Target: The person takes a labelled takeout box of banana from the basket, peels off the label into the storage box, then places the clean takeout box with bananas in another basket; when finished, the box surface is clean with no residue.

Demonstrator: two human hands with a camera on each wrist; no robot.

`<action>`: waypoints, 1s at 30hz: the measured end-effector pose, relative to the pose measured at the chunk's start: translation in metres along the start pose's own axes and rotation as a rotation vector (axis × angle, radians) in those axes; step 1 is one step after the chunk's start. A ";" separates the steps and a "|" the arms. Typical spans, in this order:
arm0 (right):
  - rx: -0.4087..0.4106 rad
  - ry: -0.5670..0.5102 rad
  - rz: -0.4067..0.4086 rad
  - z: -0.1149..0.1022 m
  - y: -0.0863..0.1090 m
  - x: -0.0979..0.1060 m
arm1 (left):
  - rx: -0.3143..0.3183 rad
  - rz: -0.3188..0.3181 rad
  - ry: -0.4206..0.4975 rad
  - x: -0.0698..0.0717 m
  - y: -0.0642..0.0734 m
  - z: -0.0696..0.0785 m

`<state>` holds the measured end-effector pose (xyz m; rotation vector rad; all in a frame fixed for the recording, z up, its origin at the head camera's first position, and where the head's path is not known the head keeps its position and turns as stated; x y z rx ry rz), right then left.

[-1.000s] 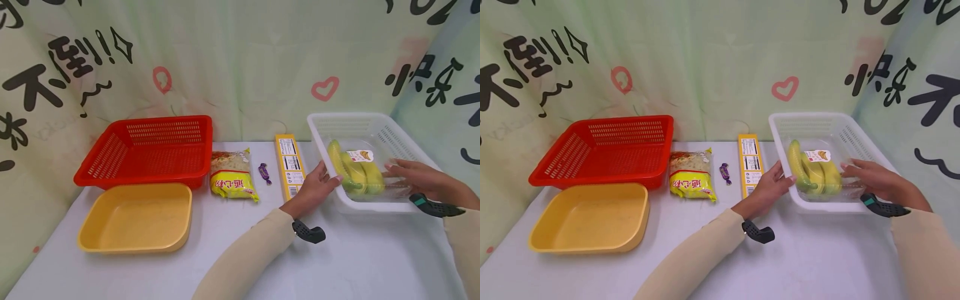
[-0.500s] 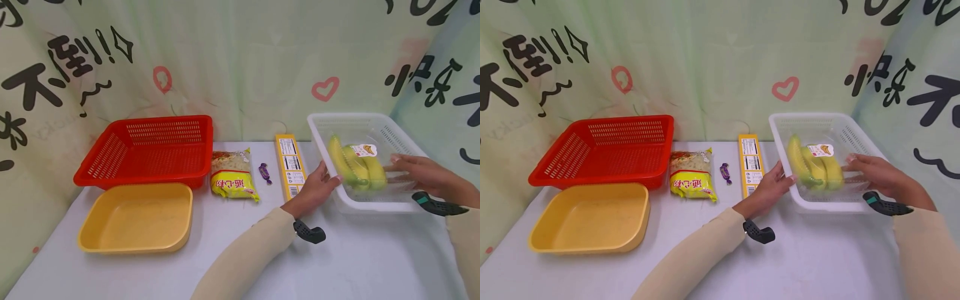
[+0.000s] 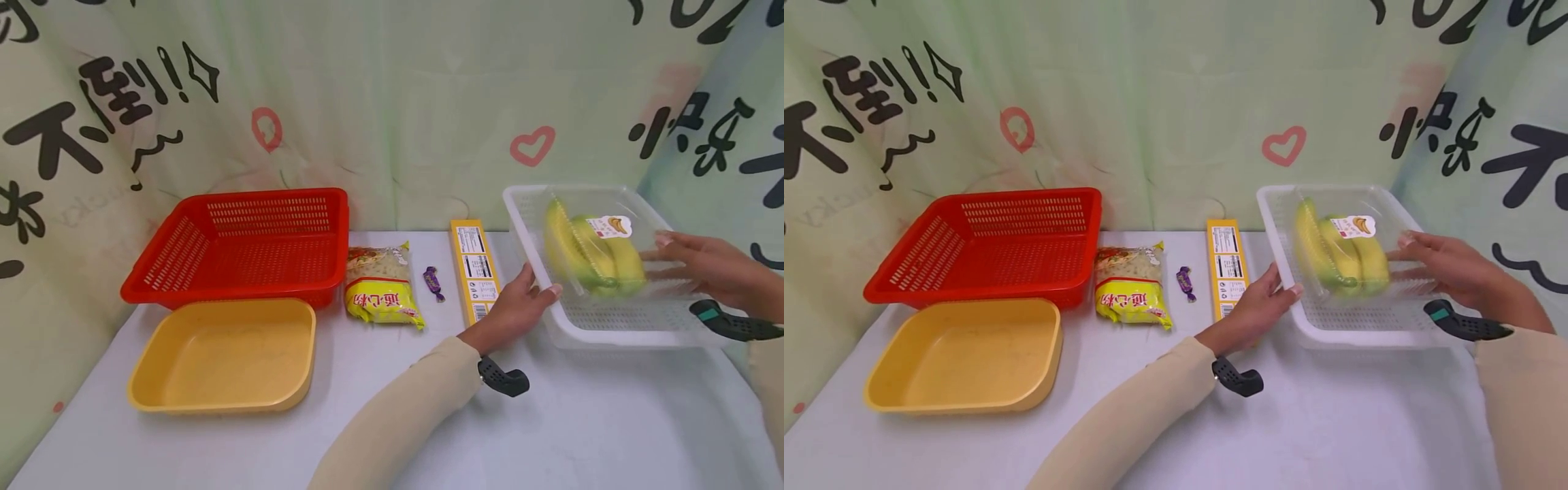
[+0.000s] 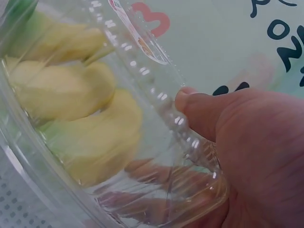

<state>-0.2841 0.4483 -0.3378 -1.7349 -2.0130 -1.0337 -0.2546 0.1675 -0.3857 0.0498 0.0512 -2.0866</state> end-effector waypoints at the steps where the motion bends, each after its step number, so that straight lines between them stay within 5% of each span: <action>1: -0.001 -0.001 0.002 -0.001 0.000 0.001 | 0.001 -0.001 -0.006 0.001 0.000 0.000; 11: -0.029 -0.058 0.019 -0.021 0.009 0.010 | 0.002 -0.012 -0.020 -0.001 -0.002 0.002; 15: -0.014 -0.055 0.016 -0.027 0.008 0.010 | 0.075 0.067 -0.033 0.007 -0.002 0.003; 20: 0.006 -0.024 0.013 -0.037 0.006 0.011 | 0.171 0.233 -0.037 0.029 -0.002 0.012; 25: 0.044 0.023 0.016 -0.052 0.007 0.009 | 0.111 0.353 0.114 0.058 -0.004 0.031; 30: 0.112 0.043 -0.013 -0.070 0.008 0.002 | 0.042 0.369 0.250 0.085 -0.005 0.045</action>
Point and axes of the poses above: each hand's wrist, its own y-axis away from the middle knuckle, its own x-axis out of the back of the hand, z = x × y, the point moved 6 cm from there along -y, towards the middle knuckle
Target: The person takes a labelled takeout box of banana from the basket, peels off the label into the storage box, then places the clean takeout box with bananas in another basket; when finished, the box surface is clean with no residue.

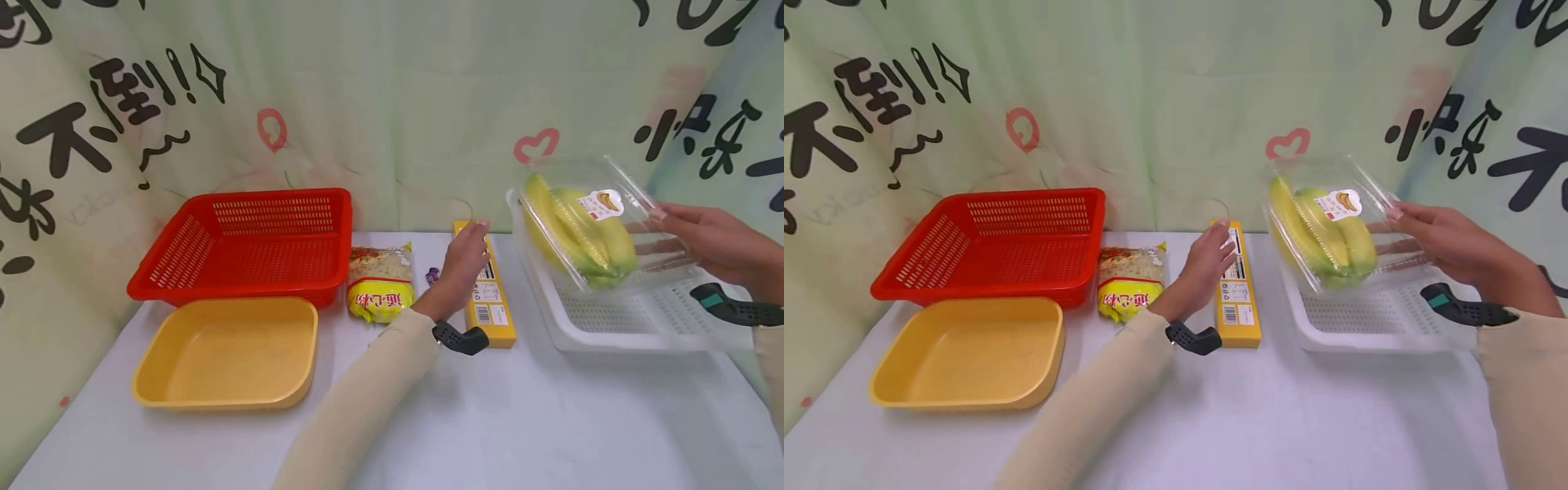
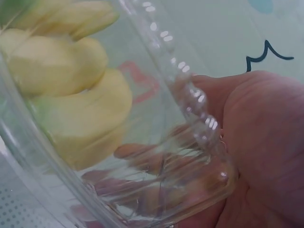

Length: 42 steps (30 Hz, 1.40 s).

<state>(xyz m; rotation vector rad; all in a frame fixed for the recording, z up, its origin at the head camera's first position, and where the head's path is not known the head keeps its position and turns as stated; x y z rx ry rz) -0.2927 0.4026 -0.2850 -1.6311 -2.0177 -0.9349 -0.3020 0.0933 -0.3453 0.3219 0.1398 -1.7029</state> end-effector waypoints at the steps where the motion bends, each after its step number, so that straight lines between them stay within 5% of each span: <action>1: 0.013 0.004 -0.006 -0.003 0.000 -0.001 | -0.005 -0.003 -0.003 0.004 -0.001 0.003; 9: 0.147 0.026 -0.033 -0.027 -0.001 -0.011 | -0.023 -0.071 -0.110 0.032 -0.005 0.024; 22: 0.284 -0.008 -0.158 -0.066 0.001 -0.044 | -0.073 -0.253 -0.117 0.047 0.005 0.056; 32: 0.329 0.001 -0.226 -0.089 0.000 -0.069 | -0.028 -0.356 -0.253 0.061 0.015 0.058; 42: 0.364 0.003 -0.291 -0.098 0.001 -0.082 | 0.015 -0.341 -0.315 0.078 0.029 0.058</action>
Point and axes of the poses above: each hand's wrist, its own y-axis away from the middle knuckle, its own x-axis out of the back of the hand, z = x × y, the point moved 6 cm from there along -y, towards the middle knuckle
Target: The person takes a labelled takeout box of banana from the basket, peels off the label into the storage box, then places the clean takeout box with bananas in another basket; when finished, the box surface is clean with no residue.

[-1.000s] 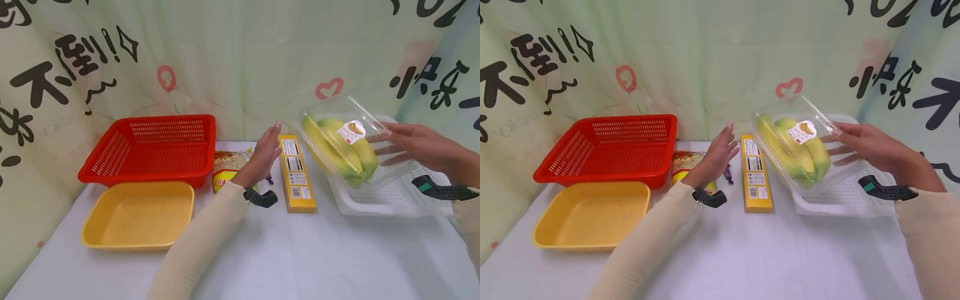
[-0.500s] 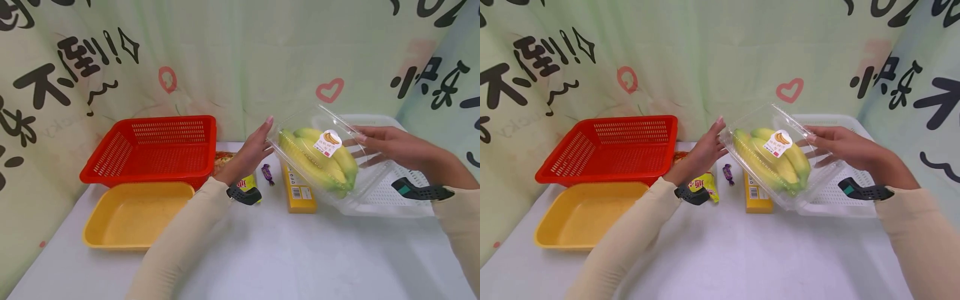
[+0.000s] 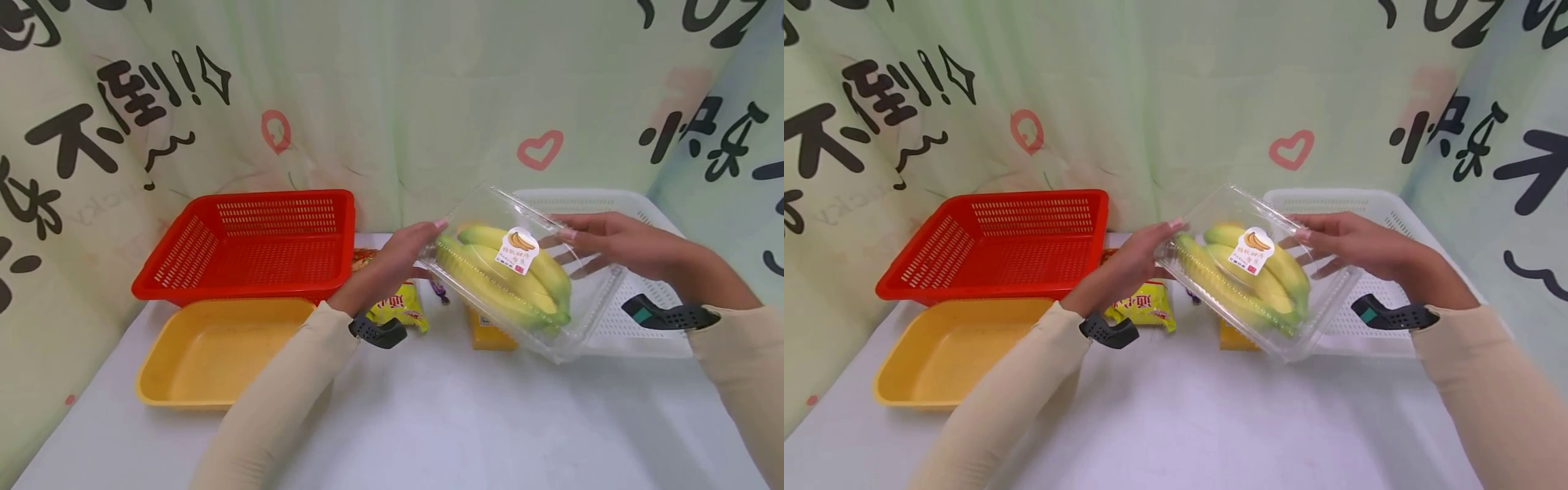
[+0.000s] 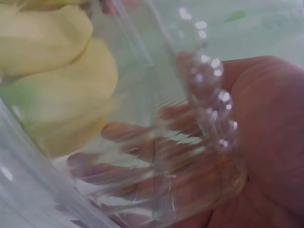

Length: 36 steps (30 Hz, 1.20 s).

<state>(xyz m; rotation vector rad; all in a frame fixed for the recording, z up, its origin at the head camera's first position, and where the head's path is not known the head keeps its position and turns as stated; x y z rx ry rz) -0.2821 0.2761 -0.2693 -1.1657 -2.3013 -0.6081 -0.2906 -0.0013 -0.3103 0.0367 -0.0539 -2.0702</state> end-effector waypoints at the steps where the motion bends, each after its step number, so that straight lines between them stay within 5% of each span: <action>1: 0.005 0.000 -0.007 -0.002 0.000 -0.001 | -0.007 -0.014 -0.008 0.000 0.003 0.000; 9: 0.023 0.001 -0.021 -0.012 -0.005 -0.012 | -0.024 -0.077 -0.043 0.002 0.021 0.001; 24: 0.029 -0.052 -0.069 -0.024 -0.015 -0.036 | -0.022 0.038 -0.153 0.012 0.055 -0.009; 36: 0.010 -0.075 -0.123 -0.032 -0.020 -0.060 | -0.014 0.094 -0.110 0.016 0.085 -0.021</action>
Point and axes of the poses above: each hand's wrist, its own y-axis away from the middle knuckle, its own x-axis out of the back of the hand, z = x × y, the point moved 6 cm from there along -y, towards the middle knuckle
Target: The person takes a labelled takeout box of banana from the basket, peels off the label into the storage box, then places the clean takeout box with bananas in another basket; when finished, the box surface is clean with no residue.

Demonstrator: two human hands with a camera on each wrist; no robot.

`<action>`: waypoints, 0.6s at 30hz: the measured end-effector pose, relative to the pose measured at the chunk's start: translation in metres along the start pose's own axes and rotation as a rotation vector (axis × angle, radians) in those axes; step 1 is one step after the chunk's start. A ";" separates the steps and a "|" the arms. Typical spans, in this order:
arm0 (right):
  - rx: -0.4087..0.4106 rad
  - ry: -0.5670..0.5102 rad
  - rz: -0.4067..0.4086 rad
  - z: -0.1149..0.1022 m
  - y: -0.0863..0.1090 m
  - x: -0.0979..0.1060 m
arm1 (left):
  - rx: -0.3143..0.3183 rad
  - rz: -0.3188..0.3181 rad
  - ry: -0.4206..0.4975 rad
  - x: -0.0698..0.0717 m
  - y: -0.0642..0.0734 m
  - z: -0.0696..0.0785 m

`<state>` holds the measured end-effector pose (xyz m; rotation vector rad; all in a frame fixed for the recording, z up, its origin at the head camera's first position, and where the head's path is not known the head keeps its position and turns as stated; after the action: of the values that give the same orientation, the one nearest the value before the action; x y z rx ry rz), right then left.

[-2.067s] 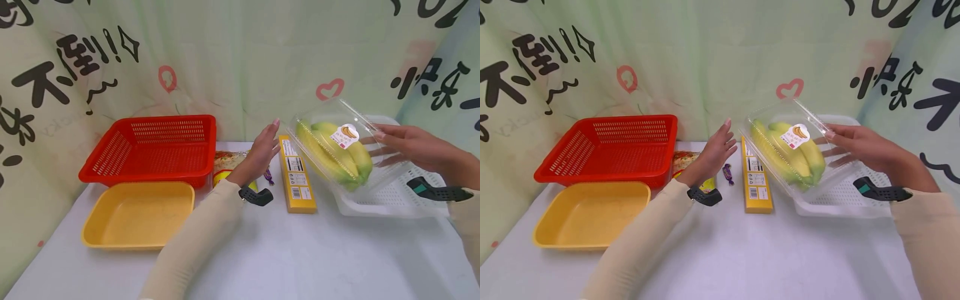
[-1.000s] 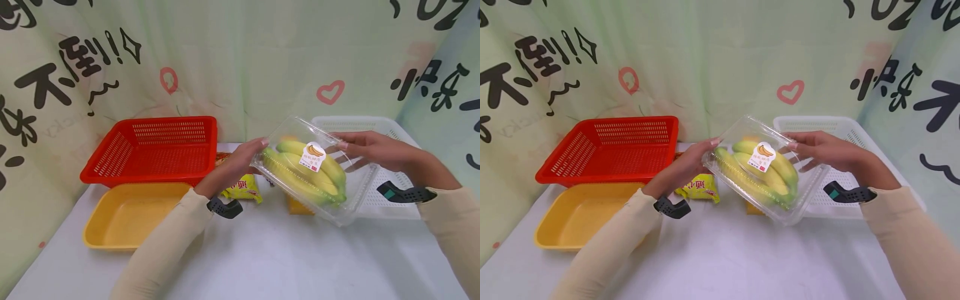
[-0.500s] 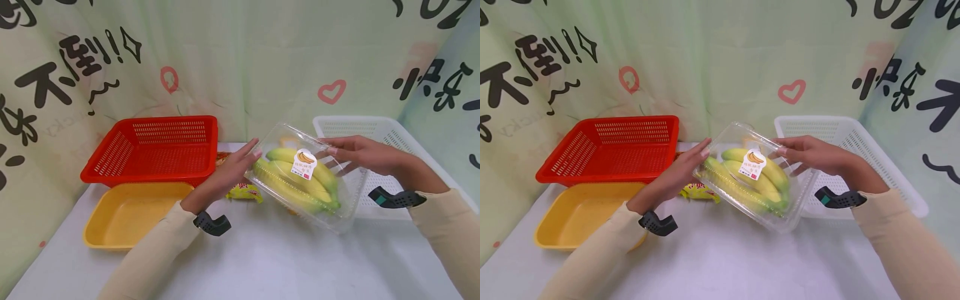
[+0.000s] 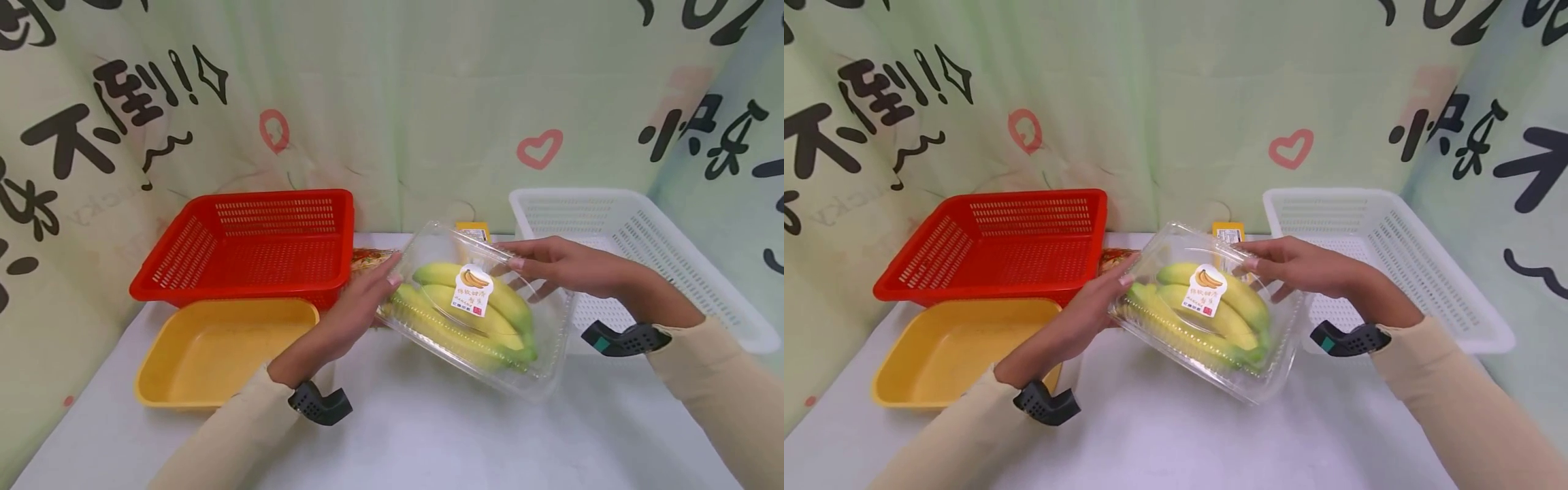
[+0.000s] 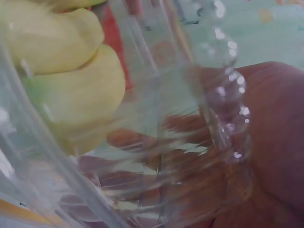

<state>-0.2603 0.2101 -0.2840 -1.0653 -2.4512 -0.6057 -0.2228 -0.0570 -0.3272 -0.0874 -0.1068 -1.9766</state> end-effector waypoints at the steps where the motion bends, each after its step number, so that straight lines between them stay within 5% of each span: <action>1: -0.001 -0.004 -0.005 0.000 -0.002 -0.002 | 0.002 0.009 -0.001 0.001 0.003 -0.001; 9: 0.013 -0.015 -0.043 0.003 -0.008 -0.012 | 0.020 0.057 -0.032 0.004 0.017 -0.006; 18: 0.050 0.015 -0.120 -0.002 -0.015 -0.031 | 0.009 0.091 -0.194 0.010 0.048 -0.016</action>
<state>-0.2517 0.1813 -0.3016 -0.8957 -2.5171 -0.5834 -0.1830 -0.0870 -0.3399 -0.2738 -0.2343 -1.8735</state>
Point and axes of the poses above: each hand's wrist, its own y-axis away from the middle knuckle, its own x-axis out of the back of the hand, z = x × y, the point moved 6 cm from there along -y, towards the middle knuckle
